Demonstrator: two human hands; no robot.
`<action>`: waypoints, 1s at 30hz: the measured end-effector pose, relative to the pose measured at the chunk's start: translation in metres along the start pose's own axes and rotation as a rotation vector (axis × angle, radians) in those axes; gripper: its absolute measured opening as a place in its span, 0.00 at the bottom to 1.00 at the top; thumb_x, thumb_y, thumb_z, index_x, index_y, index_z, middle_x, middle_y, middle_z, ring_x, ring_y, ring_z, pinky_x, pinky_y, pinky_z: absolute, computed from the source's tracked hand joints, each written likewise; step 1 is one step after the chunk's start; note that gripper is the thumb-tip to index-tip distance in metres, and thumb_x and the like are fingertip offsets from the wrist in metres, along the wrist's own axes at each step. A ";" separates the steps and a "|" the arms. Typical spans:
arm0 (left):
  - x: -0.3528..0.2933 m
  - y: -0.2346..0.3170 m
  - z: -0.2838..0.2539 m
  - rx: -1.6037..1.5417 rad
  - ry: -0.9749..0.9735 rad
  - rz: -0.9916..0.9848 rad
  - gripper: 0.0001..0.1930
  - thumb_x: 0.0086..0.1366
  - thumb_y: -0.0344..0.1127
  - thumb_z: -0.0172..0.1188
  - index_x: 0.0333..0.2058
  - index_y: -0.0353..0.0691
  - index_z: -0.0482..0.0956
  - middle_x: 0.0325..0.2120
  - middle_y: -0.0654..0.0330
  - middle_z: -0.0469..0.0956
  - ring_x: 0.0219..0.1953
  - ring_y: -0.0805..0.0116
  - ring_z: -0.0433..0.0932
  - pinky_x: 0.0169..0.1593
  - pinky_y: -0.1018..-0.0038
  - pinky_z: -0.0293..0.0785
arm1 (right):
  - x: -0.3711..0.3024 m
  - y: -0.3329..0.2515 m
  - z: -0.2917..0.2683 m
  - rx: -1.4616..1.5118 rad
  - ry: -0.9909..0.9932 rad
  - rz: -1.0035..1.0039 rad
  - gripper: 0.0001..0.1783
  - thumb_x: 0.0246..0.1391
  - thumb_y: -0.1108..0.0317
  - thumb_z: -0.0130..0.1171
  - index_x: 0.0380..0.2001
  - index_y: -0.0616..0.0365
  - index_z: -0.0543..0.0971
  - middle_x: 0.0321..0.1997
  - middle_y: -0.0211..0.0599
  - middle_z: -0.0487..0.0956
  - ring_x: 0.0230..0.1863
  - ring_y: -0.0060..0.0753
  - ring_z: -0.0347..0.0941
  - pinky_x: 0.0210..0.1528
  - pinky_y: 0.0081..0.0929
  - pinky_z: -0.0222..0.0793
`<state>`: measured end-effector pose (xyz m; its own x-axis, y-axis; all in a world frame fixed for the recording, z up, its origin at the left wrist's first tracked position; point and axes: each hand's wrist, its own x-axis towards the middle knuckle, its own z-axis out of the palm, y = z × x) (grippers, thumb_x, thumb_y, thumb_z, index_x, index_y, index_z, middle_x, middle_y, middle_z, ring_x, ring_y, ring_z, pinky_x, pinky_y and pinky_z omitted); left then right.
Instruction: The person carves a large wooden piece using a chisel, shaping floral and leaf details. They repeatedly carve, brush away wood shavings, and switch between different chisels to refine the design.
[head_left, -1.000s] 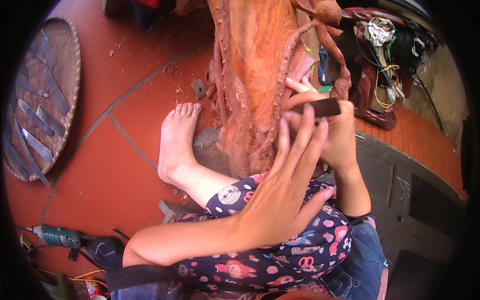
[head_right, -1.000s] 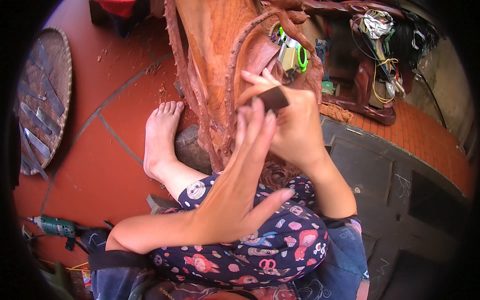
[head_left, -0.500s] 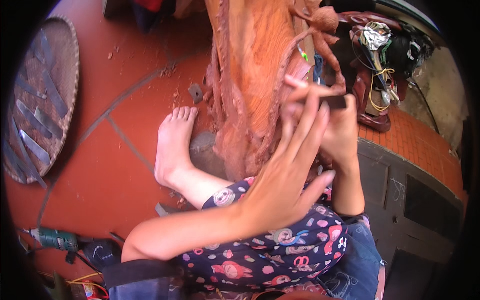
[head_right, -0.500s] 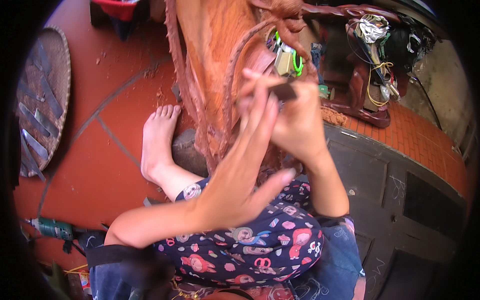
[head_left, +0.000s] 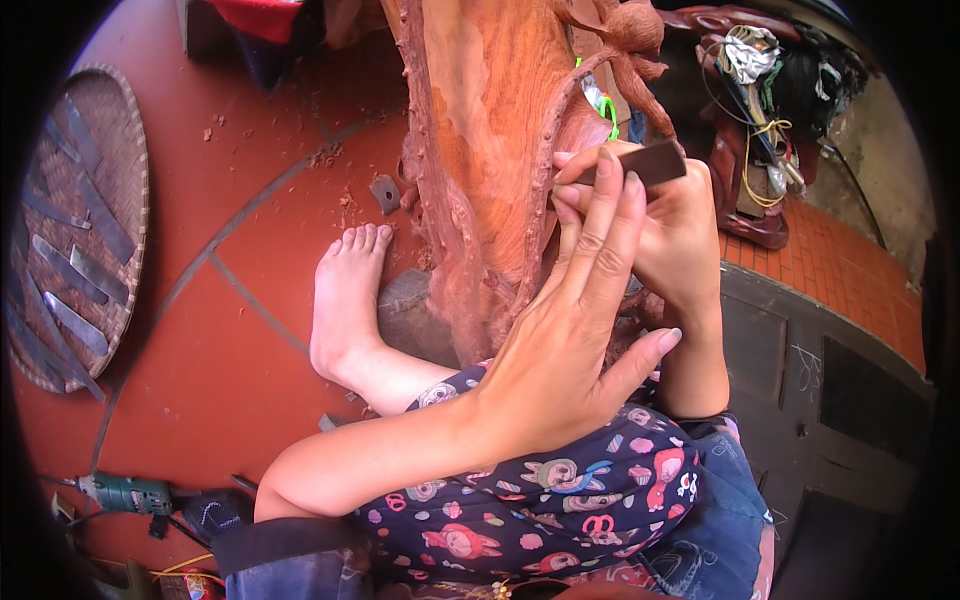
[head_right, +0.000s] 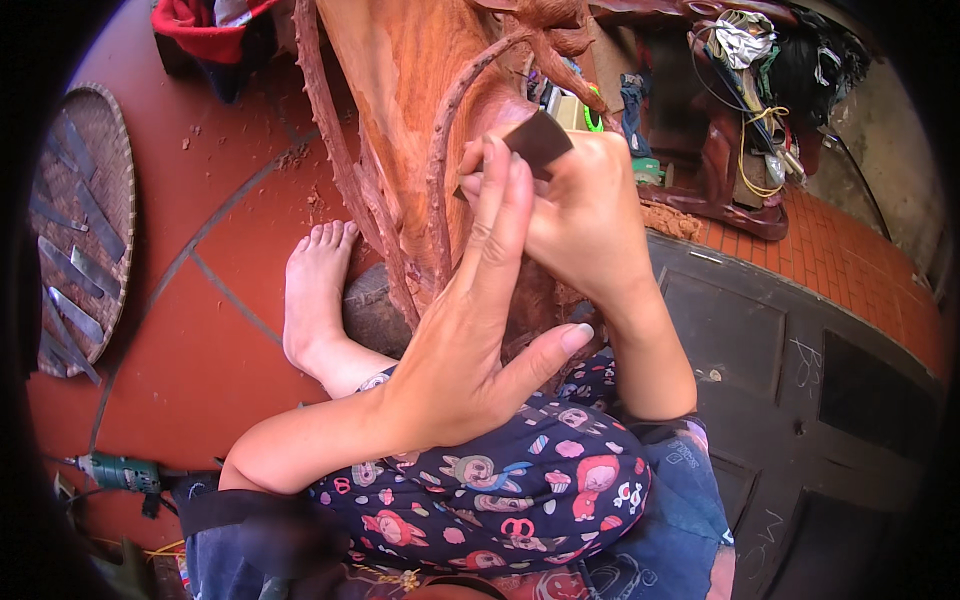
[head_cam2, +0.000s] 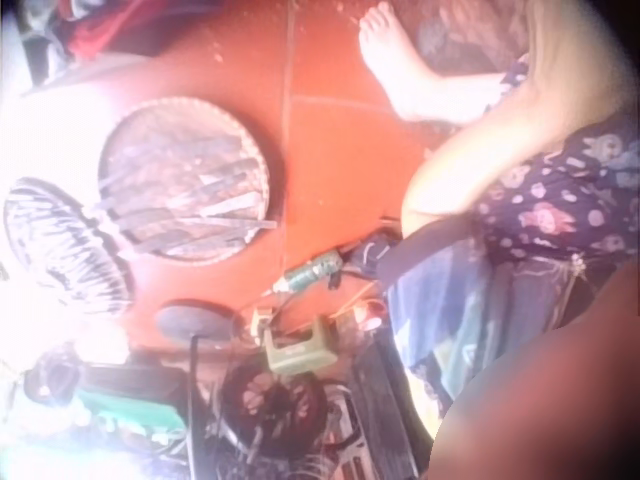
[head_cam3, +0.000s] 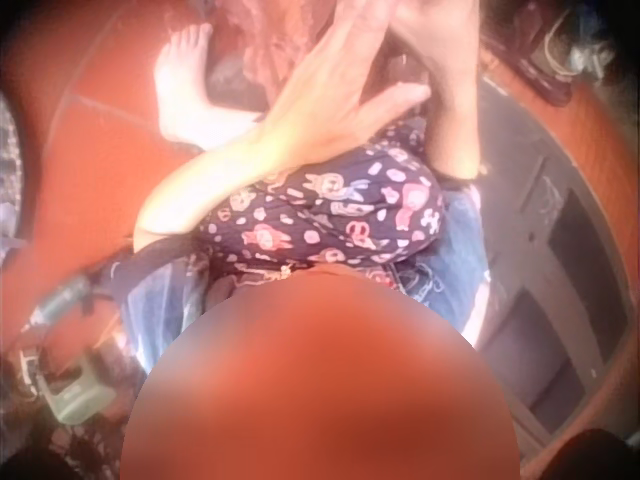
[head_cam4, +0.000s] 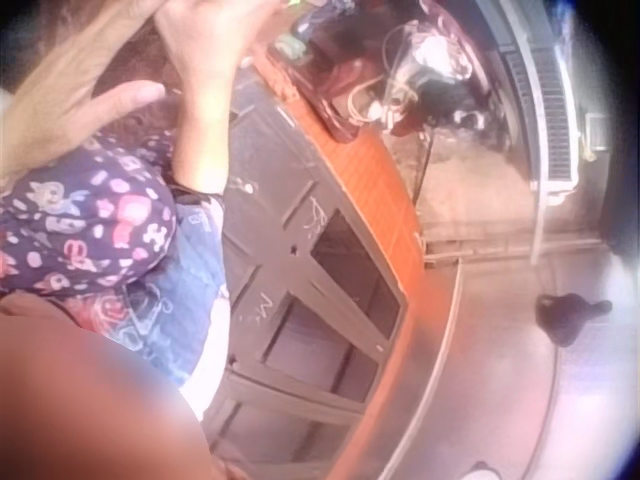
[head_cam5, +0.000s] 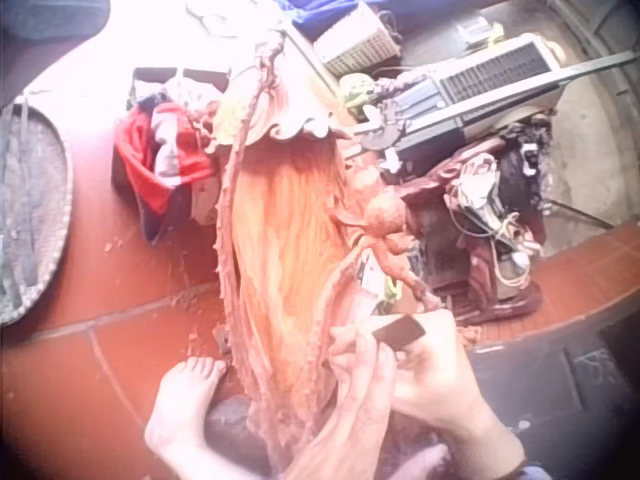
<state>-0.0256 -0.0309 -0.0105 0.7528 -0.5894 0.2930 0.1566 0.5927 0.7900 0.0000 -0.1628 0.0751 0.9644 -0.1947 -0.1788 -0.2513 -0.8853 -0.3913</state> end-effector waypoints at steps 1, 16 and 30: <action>-0.006 0.001 -0.001 -0.011 -0.022 -0.013 0.50 0.64 0.35 0.64 0.74 0.30 0.39 0.74 0.33 0.33 0.74 0.26 0.35 0.75 0.45 0.41 | -0.005 0.000 0.001 0.022 -0.050 -0.037 0.05 0.49 0.74 0.69 0.29 0.64 0.84 0.26 0.40 0.85 0.35 0.39 0.87 0.39 0.31 0.82; -0.002 -0.002 0.004 -0.024 0.007 0.021 0.50 0.65 0.35 0.64 0.73 0.27 0.38 0.74 0.30 0.31 0.74 0.23 0.32 0.75 0.45 0.40 | 0.001 -0.001 -0.005 0.040 -0.093 0.054 0.02 0.51 0.81 0.67 0.29 0.69 0.83 0.27 0.35 0.84 0.33 0.27 0.82 0.62 0.42 0.76; -0.028 0.016 0.000 -0.049 -0.106 -0.120 0.52 0.65 0.37 0.65 0.73 0.26 0.36 0.73 0.29 0.29 0.74 0.23 0.32 0.75 0.46 0.41 | -0.014 0.012 -0.002 -0.006 -0.159 -0.138 0.05 0.48 0.77 0.69 0.29 0.64 0.84 0.28 0.40 0.85 0.39 0.38 0.86 0.46 0.34 0.81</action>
<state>-0.0447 -0.0048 -0.0058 0.6554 -0.7108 0.2554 0.2741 0.5390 0.7965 -0.0159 -0.1715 0.0745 0.9644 -0.0024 -0.2644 -0.1165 -0.9016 -0.4167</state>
